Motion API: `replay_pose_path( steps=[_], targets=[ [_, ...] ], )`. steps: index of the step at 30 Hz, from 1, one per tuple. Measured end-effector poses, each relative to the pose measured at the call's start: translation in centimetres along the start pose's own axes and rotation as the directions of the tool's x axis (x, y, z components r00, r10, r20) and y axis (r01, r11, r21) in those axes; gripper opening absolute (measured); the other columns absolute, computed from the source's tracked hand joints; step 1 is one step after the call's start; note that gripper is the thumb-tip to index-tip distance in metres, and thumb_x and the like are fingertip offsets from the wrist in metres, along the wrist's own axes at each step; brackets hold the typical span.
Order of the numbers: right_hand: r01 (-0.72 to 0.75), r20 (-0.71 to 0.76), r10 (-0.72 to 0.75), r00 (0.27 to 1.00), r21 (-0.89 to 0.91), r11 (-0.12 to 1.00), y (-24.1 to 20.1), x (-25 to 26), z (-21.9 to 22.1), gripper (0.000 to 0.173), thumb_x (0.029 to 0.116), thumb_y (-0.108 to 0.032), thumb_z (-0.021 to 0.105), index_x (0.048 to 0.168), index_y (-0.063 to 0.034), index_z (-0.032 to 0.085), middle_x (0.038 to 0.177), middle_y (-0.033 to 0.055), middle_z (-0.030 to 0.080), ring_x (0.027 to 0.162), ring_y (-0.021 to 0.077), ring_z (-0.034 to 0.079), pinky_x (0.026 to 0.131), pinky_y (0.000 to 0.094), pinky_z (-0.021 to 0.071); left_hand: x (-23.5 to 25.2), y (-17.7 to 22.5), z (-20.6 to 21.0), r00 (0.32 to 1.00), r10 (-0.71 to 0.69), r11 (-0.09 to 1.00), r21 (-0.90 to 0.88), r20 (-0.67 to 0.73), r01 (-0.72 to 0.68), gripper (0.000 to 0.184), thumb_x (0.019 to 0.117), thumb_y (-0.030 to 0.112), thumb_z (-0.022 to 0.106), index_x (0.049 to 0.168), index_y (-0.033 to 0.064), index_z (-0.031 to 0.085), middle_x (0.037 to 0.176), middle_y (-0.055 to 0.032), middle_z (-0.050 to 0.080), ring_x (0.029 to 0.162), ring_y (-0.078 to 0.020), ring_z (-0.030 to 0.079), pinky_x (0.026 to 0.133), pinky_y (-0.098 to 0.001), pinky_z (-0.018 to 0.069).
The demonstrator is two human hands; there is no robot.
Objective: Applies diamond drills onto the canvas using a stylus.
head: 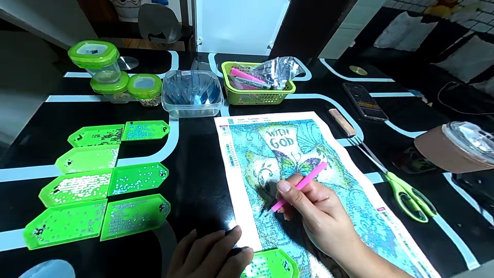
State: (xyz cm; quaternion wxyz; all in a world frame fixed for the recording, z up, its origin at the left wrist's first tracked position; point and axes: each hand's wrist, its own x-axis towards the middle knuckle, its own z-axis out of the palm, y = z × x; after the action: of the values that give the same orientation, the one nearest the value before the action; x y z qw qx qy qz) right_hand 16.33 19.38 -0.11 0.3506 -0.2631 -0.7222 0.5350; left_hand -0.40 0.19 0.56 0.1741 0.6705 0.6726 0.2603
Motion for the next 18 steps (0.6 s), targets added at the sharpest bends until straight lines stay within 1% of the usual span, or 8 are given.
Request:
replay_pose_path(
  steps=[6, 8, 10, 14, 18],
  targets=[
    [-0.013, -0.009, 0.013, 1.0, -0.017, 1.0, 0.17, 0.13, 0.1, 0.025, 0.1066, -0.025, 0.055, 0.088, -0.0141, 0.067, 0.073, -0.0036, 0.068, 0.062, 0.0029, 0.065, 0.057, 0.0158, 0.0544, 0.0, -0.03, -0.02, 1.0, -0.001, 1.0, 0.0, 0.012, 0.001, 0.043, 0.0916, 0.045, 0.072, 0.127, 0.0205, 0.072, 0.143, -0.0059, 0.064, 0.129, -0.0279, 0.059, 0.111, -0.0547, 0.0344],
    [0.057, 0.041, -0.056, 0.998, -0.034, 0.998, 0.14, 0.02, 0.42, 0.025, 0.1072, -0.024, 0.055, 0.088, -0.0124, 0.066, 0.073, -0.0048, 0.066, 0.064, 0.0008, 0.063, 0.058, 0.0149, 0.0533, 0.0, -0.03, -0.06, 1.0, -0.005, 1.0, -0.008, 0.01, 0.005, 0.042, 0.0916, 0.044, 0.073, 0.127, 0.0202, 0.072, 0.143, -0.0062, 0.064, 0.129, -0.0276, 0.059, 0.111, -0.0544, 0.034],
    [0.116, 0.078, -0.111, 0.991, -0.059, 0.992, 0.33, -0.14, 0.71, 0.027, 0.108, -0.024, 0.054, 0.087, -0.0108, 0.064, 0.072, -0.0053, 0.063, 0.065, -0.0009, 0.062, 0.058, 0.0137, 0.0509, -0.03, -0.01, -0.03, 1.0, -0.006, 1.0, -0.009, 0.012, 0.006, 0.042, 0.0917, 0.045, 0.072, 0.127, 0.0204, 0.072, 0.143, -0.006, 0.064, 0.129, -0.0278, 0.059, 0.111, -0.0543, 0.0337],
    [0.153, 0.097, -0.145, 0.985, -0.075, 0.985, 0.62, -0.3, 0.79, 0.027, 0.1085, -0.023, 0.053, 0.088, -0.0094, 0.064, 0.073, -0.0051, 0.064, 0.067, -0.0016, 0.062, 0.06, 0.0133, 0.0517, -0.06, -0.03, 0.0, 1.0, -0.005, 1.0, -0.005, 0.009, 0.005, 0.043, 0.0921, 0.045, 0.072, 0.127, 0.0206, 0.072, 0.143, -0.0056, 0.063, 0.129, -0.0275, 0.059, 0.111, -0.0538, 0.0337],
    [0.17, 0.1, -0.16, 0.982, -0.106, 0.98, 0.65, -0.39, 0.85, 0.028, 0.1088, -0.023, 0.052, 0.088, -0.009, 0.064, 0.072, -0.005, 0.062, 0.066, -0.002, 0.06, 0.059, 0.0129, 0.05, -0.06, -0.06, 0.03, 1.0, -0.004, 1.0, -0.006, 0.009, 0.004, 0.043, 0.0924, 0.045, 0.071, 0.127, 0.0208, 0.072, 0.144, -0.0057, 0.063, 0.129, -0.0271, 0.059, 0.111, -0.0534, 0.0332]
  ],
)
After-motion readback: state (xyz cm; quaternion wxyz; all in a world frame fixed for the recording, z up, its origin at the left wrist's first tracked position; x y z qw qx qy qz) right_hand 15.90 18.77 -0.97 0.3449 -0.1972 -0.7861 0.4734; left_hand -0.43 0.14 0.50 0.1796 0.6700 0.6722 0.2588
